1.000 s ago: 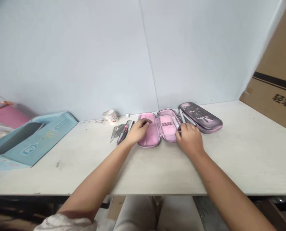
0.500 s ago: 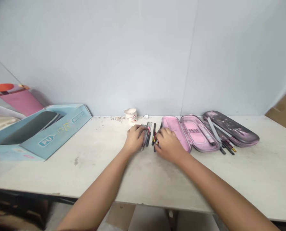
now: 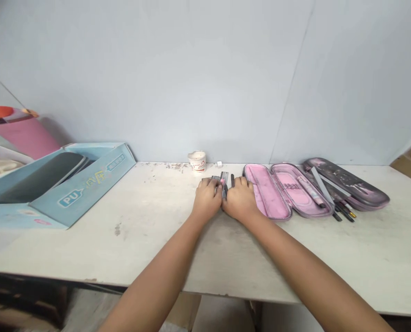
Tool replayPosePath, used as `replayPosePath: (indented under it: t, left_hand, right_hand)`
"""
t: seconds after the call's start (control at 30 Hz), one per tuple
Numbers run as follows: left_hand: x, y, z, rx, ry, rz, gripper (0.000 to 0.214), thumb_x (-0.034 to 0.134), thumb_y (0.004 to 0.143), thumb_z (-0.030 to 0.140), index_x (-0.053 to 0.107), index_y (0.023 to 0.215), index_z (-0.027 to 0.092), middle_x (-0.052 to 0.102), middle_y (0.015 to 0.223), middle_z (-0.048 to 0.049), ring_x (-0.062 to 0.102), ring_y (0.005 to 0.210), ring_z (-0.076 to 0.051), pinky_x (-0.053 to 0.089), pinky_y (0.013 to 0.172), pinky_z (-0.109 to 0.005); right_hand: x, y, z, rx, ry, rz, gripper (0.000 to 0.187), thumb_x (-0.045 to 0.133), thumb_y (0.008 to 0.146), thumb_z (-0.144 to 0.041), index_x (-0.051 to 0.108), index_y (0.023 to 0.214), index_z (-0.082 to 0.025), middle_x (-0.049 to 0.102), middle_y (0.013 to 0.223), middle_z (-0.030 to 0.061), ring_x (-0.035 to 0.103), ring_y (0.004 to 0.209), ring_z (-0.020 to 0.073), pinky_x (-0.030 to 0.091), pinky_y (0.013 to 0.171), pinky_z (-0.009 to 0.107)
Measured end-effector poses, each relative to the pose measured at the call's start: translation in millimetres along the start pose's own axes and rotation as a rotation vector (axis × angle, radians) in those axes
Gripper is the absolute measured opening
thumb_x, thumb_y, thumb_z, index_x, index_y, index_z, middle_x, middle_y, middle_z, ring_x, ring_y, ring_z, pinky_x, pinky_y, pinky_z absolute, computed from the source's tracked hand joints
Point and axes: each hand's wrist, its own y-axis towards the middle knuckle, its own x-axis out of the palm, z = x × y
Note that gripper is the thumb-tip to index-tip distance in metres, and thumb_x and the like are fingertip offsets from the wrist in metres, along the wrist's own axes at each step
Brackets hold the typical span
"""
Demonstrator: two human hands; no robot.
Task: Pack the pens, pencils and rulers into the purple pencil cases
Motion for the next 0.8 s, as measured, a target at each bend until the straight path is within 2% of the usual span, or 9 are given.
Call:
replayPosePath:
  t: [0.1,0.23,0.37,0.53,0.67,0.8]
  left_hand:
    - [-3.7,-3,6,-0.004,-0.236,0.001,0.023,0.043,0.086,0.034,0.057,0.089,0.016,0.06,0.092,-0.008,0.053,0.093,-0.02,0.04,0.084,-0.033]
    - [-3.9,-9,18,-0.138,-0.626,-0.106,0.028,0.055,0.078,0.044,0.054,0.076,0.016,0.057,0.067,0.0009,0.053,0.066,-0.013,0.041,0.065,-0.025]
    - [0.8,-13,38,-0.206,-0.95,-0.193,0.021,0.058,0.076,0.035,0.058,0.072,0.014,0.058,0.066,0.0018,0.053,0.067,-0.011,0.041,0.068,-0.023]
    - [13.0,-4,79,-0.297,-1.26,-0.275,0.012,0.061,0.072,0.022,0.059,0.081,0.014,0.061,0.074,0.0001,0.056,0.071,-0.009,0.043,0.073,-0.022]
    - [38.2,12,118,-0.352,-1.331,-0.306,0.019,0.063,0.069,0.018,0.053,0.086,0.016,0.059,0.071,0.0017,0.056,0.064,-0.008,0.045,0.07,-0.023]
    - [76.5,31,154,-0.367,-1.221,-0.335,0.014,0.057,0.074,0.015,0.052,0.087,0.015,0.058,0.067,0.0007,0.056,0.06,-0.009,0.046,0.066,-0.023]
  right_hand:
    - [-7,-9,7,-0.007,0.08,0.186,0.035,0.044,0.082,-0.036,0.065,0.09,-0.009,0.055,0.099,0.0199,0.044,0.099,0.0318,0.036,0.084,0.045]
    - [-15,-26,21,-0.171,0.206,0.378,0.025,0.046,0.081,-0.029,0.061,0.091,-0.012,0.054,0.101,0.0154,0.041,0.108,0.0282,0.035,0.09,0.042]
    - [-21,-41,43,-0.214,0.225,0.457,0.019,0.045,0.083,-0.027,0.058,0.088,-0.015,0.054,0.1,0.0135,0.042,0.108,0.0266,0.034,0.093,0.043]
    - [-33,-51,86,-0.235,0.182,0.491,0.018,0.045,0.084,-0.03,0.056,0.083,-0.016,0.056,0.095,0.0108,0.044,0.103,0.0245,0.031,0.097,0.043]
    - [-38,-59,129,-0.145,0.105,0.469,0.021,0.045,0.083,-0.033,0.056,0.08,-0.016,0.056,0.085,0.01,0.046,0.094,0.0242,0.031,0.096,0.043]
    - [-30,-66,168,0.034,0.043,0.479,0.024,0.044,0.084,-0.035,0.057,0.076,-0.017,0.056,0.081,0.0087,0.047,0.09,0.0237,0.03,0.095,0.045]
